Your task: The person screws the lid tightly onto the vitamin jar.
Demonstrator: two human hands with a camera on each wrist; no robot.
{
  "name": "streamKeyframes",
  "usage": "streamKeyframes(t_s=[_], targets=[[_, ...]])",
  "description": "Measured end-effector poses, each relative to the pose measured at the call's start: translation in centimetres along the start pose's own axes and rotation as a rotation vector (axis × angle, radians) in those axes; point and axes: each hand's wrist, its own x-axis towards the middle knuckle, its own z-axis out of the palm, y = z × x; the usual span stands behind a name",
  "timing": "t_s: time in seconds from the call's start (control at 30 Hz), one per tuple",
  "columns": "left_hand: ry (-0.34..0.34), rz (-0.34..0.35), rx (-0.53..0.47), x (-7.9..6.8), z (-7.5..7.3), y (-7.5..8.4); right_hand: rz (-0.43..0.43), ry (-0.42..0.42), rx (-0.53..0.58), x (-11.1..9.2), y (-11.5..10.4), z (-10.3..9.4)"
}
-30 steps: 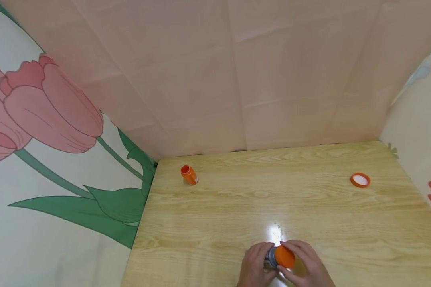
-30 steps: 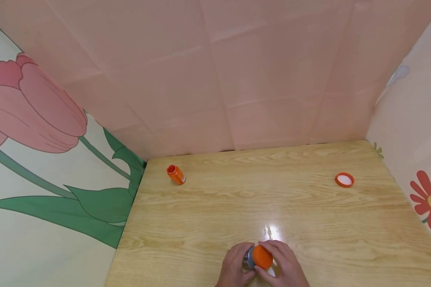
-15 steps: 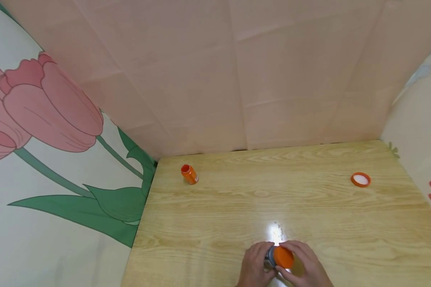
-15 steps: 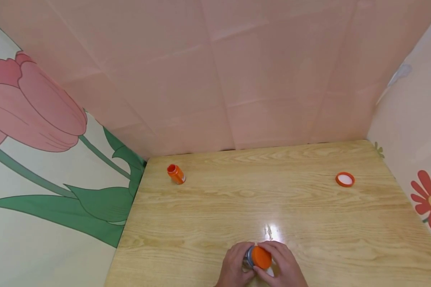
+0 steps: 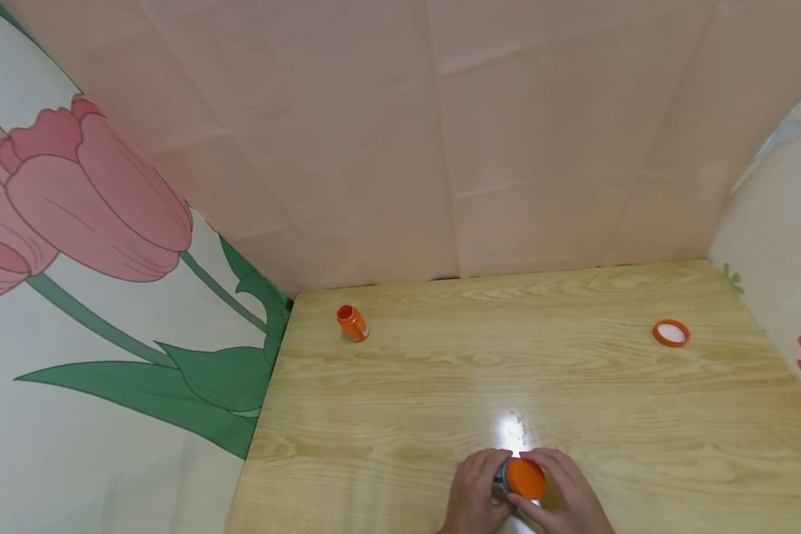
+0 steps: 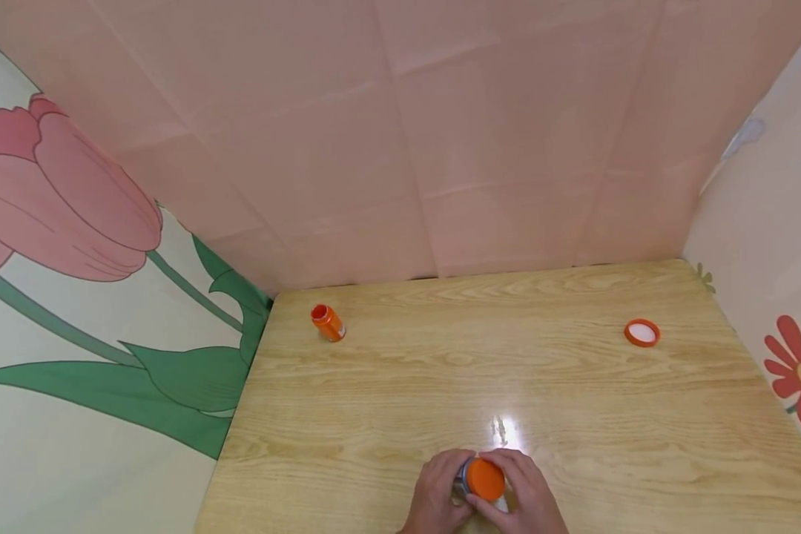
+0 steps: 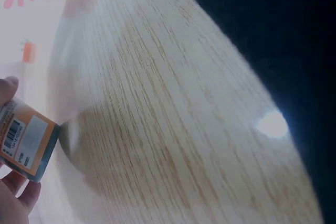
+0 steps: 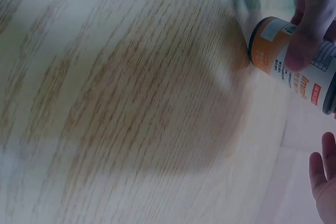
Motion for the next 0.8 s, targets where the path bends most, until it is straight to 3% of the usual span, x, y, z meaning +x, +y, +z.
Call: streamKeyframes(t_s=[0.4,0.67,0.8], targets=[[0.016,0.006,-0.012,0.1,-0.1,0.05,0.057,0.052,-0.001,-0.09,-0.31,0.29],[0.017,-0.002,-0.011,0.09,0.08,-0.02,0.151,0.02,-0.051,-0.18,-0.54,0.4],[0.011,-0.004,-0.02,-0.04,0.15,-0.1,0.137,0.005,-0.061,-0.3,-0.53,0.15]])
